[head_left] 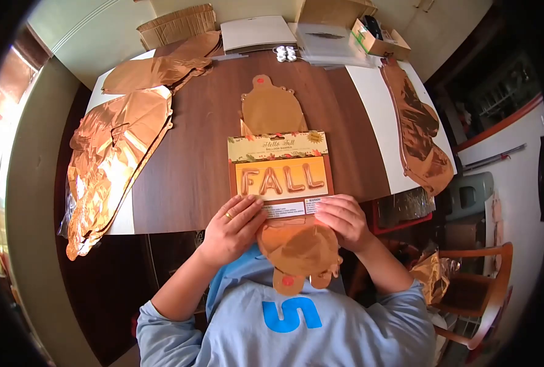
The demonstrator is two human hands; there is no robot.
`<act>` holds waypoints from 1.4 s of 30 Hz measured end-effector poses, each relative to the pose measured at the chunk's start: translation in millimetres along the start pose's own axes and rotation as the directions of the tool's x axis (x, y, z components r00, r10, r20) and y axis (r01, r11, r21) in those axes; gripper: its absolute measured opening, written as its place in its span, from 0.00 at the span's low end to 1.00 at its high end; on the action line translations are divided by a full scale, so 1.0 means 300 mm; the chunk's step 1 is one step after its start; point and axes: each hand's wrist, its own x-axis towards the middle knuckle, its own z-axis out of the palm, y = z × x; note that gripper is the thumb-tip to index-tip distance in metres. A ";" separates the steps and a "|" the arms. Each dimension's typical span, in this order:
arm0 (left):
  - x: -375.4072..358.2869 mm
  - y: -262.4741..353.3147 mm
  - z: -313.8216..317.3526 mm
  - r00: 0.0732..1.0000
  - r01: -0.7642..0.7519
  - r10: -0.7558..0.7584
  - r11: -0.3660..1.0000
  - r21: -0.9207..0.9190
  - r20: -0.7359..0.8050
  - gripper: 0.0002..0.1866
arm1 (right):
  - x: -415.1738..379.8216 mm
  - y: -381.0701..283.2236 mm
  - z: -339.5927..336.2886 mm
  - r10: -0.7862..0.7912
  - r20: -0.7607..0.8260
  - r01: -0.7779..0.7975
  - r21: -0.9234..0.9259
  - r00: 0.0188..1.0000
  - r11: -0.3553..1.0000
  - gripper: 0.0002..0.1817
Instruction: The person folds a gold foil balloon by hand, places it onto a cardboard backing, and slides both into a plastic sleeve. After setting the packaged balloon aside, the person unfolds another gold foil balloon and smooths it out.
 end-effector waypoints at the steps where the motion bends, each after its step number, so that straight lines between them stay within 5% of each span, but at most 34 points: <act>1: 0.004 -0.002 -0.005 1.000 0.024 -0.024 0.999 -0.021 -0.004 0.14 | 0.000 0.003 0.004 0.038 -0.016 -0.038 0.031 0.999 0.999 0.12; 7: 0.037 0.012 -0.004 0.965 0.238 -0.256 0.950 -0.200 -0.064 0.11 | 0.060 -0.003 0.029 0.386 -0.039 -0.386 0.008 0.922 0.922 0.09; 9: 0.023 0.020 0.000 0.944 0.309 -0.327 0.924 -0.223 -0.048 0.13 | 0.075 0.014 0.041 0.369 -0.045 -0.372 -0.080 0.928 0.925 0.19; 12: 0.027 0.055 0.009 0.793 0.493 -0.585 0.780 -0.386 -0.169 0.18 | 0.115 0.008 0.061 0.309 -0.092 -0.321 -0.175 0.947 0.931 0.28; 15: 0.029 0.026 0.016 0.957 0.189 -0.183 0.982 0.008 -0.224 0.24 | 0.130 0.008 0.064 0.238 -0.086 -0.252 -0.273 0.968 0.928 0.26; 19: 0.111 0.072 -0.006 0.979 -0.126 0.104 0.985 0.120 0.174 0.30 | 0.134 0.024 0.059 0.194 0.004 -0.181 -0.335 0.981 0.925 0.22; 22: 0.103 0.040 0.028 0.935 -0.049 -0.014 0.985 0.167 0.356 0.38 | 0.134 0.027 0.051 0.259 0.115 -0.200 -0.372 0.959 0.906 0.17; 24: 0.099 0.026 0.014 0.898 -0.027 -0.063 0.980 0.197 0.436 0.44 | 0.140 0.016 0.044 0.203 0.041 -0.175 -0.357 0.978 0.918 0.15; 30: 0.082 0.038 0.009 0.911 0.017 -0.090 0.984 0.180 0.403 0.42 | 0.105 -0.097 0.072 0.057 0.098 -0.027 -0.276 0.994 0.961 0.20; 33: 0.103 0.036 -0.013 0.911 0.084 -0.120 0.991 0.108 0.394 0.40 | 0.072 -0.124 0.122 0.144 0.257 -0.061 -0.306 0.956 0.950 0.30; 37: 0.202 0.038 -0.064 0.911 0.167 -0.185 0.983 0.079 0.368 0.38 | 0.052 -0.122 0.152 0.151 0.258 -0.070 -0.298 0.954 0.952 0.32; 41: 0.283 -0.017 0.038 0.936 -0.004 0.072 0.981 -0.192 0.346 0.36 | 0.055 -0.112 0.175 0.253 0.323 -0.162 -0.282 0.912 0.946 0.38; 42: 0.286 -0.047 0.068 0.913 -0.019 0.057 0.995 -0.097 0.404 0.38 | 0.032 -0.102 0.174 0.191 0.304 -0.123 -0.229 0.933 0.966 0.42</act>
